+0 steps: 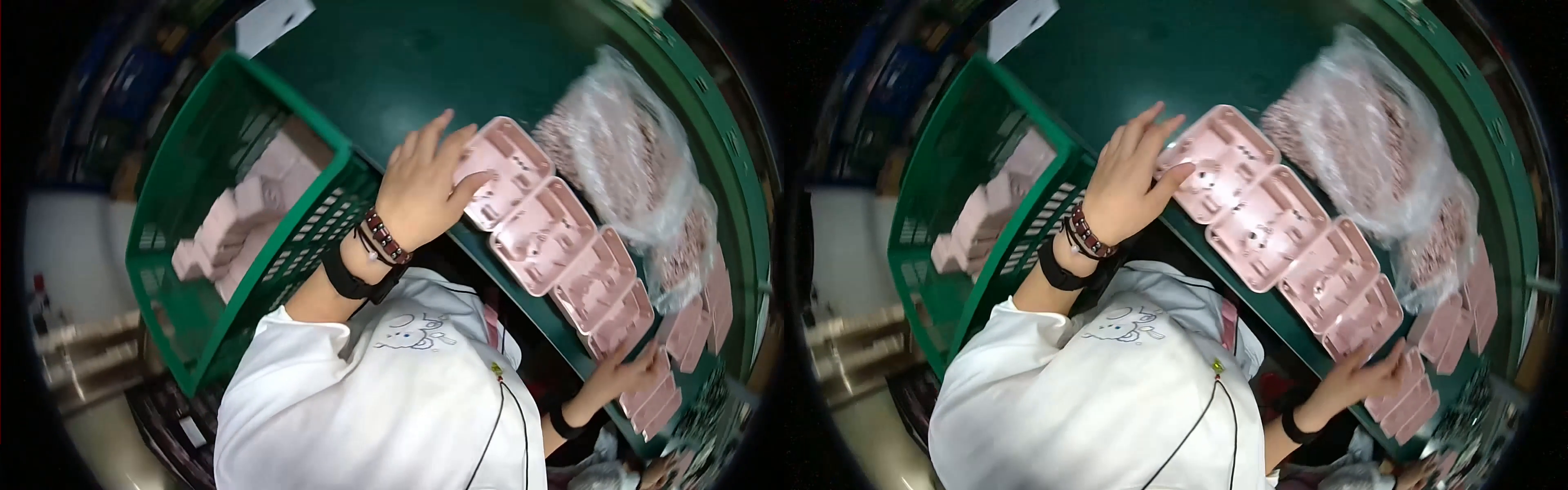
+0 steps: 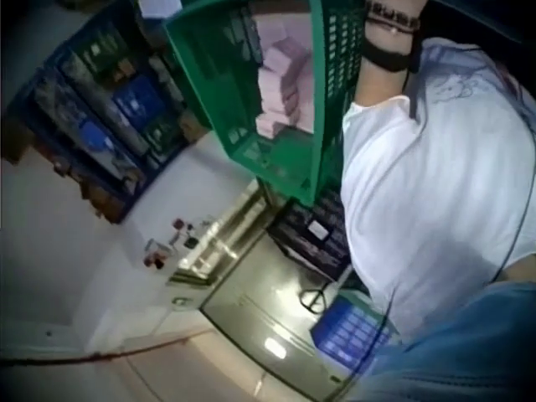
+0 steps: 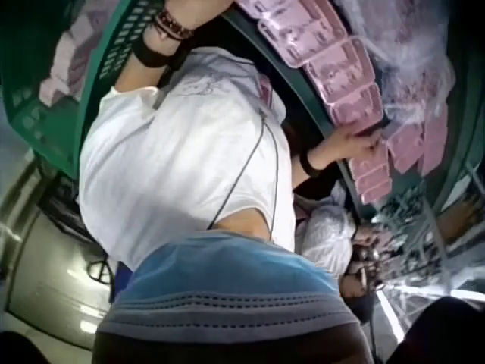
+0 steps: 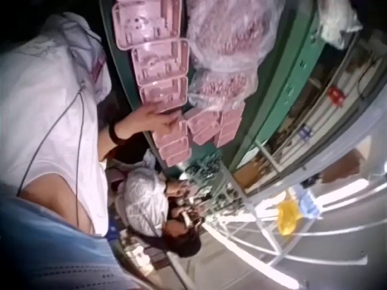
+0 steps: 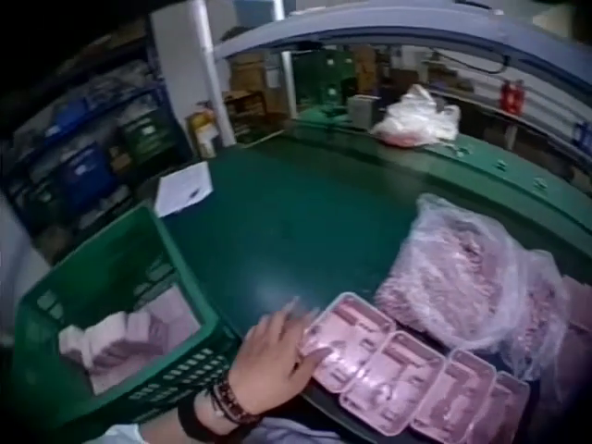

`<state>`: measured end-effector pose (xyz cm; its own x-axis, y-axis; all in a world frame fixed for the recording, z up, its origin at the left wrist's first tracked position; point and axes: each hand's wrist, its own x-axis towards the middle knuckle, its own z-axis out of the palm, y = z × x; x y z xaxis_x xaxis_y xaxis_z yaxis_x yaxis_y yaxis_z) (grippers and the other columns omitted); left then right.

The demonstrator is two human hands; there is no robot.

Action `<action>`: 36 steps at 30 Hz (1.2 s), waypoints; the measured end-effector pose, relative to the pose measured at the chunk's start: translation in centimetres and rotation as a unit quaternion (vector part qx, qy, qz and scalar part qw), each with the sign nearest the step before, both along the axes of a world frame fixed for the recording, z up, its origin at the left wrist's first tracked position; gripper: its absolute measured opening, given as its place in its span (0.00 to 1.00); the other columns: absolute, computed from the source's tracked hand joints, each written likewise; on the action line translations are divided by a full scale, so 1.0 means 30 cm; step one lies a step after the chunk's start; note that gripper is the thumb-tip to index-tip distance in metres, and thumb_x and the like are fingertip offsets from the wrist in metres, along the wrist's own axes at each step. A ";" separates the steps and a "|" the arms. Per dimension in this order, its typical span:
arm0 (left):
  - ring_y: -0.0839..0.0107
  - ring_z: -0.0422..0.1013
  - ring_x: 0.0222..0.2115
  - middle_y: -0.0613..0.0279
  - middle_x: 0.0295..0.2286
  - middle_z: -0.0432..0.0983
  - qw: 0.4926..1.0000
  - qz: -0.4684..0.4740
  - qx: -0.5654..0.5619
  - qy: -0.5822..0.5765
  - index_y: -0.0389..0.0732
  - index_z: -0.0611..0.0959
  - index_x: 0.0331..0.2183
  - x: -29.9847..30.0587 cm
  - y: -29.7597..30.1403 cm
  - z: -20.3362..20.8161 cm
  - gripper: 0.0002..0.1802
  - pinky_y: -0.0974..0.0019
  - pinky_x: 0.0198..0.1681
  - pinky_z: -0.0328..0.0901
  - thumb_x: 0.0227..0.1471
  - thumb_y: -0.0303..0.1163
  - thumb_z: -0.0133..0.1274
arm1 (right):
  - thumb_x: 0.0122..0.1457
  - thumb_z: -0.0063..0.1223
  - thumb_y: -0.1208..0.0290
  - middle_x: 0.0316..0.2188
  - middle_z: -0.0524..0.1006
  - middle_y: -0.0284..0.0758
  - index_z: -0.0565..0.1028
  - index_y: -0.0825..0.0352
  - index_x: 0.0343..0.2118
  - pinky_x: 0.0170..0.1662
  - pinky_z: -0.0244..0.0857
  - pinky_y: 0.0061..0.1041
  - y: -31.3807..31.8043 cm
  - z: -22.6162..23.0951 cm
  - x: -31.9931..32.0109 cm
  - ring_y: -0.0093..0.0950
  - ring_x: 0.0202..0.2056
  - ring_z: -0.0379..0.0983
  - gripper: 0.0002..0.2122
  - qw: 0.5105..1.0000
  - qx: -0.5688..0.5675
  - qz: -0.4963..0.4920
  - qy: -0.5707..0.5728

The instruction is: The person arranges pink plastic housings on the table, retrieves small pink components from a bag, and presses them into the housings by hand. They then stack the housings together and place them into a green plastic crate.

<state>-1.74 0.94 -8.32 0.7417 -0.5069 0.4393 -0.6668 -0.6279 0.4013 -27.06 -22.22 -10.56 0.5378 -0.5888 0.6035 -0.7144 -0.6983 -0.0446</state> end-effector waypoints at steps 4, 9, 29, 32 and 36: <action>0.66 0.71 0.26 0.60 0.28 0.74 0.993 0.093 -0.069 -0.025 0.39 0.77 0.35 -0.024 0.320 0.217 0.13 0.67 0.29 0.65 0.46 0.33 0.53 | 0.58 0.43 0.71 0.41 0.67 0.44 0.70 0.71 0.43 0.47 0.57 0.32 0.084 0.104 0.091 0.40 0.46 0.60 0.13 0.989 0.043 0.120 -0.076; 0.81 0.69 0.22 0.66 0.20 0.74 0.927 0.342 -0.010 -0.155 0.39 0.78 0.33 -0.058 0.792 0.420 0.09 0.78 0.24 0.61 0.50 0.33 0.51 | 0.55 0.43 0.78 0.38 0.68 0.41 0.71 0.71 0.39 0.42 0.59 0.30 0.220 0.145 0.262 0.37 0.40 0.64 0.09 0.903 0.116 0.409 -0.061; 0.48 0.59 0.49 0.43 0.50 0.58 0.767 0.447 0.347 0.302 0.51 0.62 0.53 0.339 1.178 -0.534 0.47 0.54 0.51 0.58 0.31 0.58 0.58 | 0.36 0.49 0.87 0.19 0.68 0.35 0.73 0.69 0.30 0.24 0.55 0.26 0.278 0.125 0.304 0.31 0.21 0.64 0.14 0.911 0.177 0.372 -0.036; 0.52 0.63 0.47 0.41 0.49 0.59 0.762 0.466 0.347 0.285 0.40 0.60 0.53 0.322 1.221 -0.590 0.49 0.56 0.48 0.61 0.33 0.52 0.62 | 0.35 0.50 0.85 0.19 0.69 0.32 0.74 0.68 0.29 0.23 0.55 0.25 0.267 0.115 0.312 0.29 0.20 0.64 0.14 0.893 0.183 0.408 -0.045; 0.53 0.63 0.47 0.42 0.49 0.60 0.836 0.364 0.325 0.250 0.39 0.60 0.52 0.350 0.952 -0.495 0.48 0.57 0.47 0.61 0.34 0.50 0.62 | 0.33 0.51 0.83 0.19 0.69 0.30 0.74 0.67 0.29 0.22 0.53 0.24 0.233 0.116 0.302 0.27 0.20 0.64 0.14 0.899 0.164 0.403 -0.046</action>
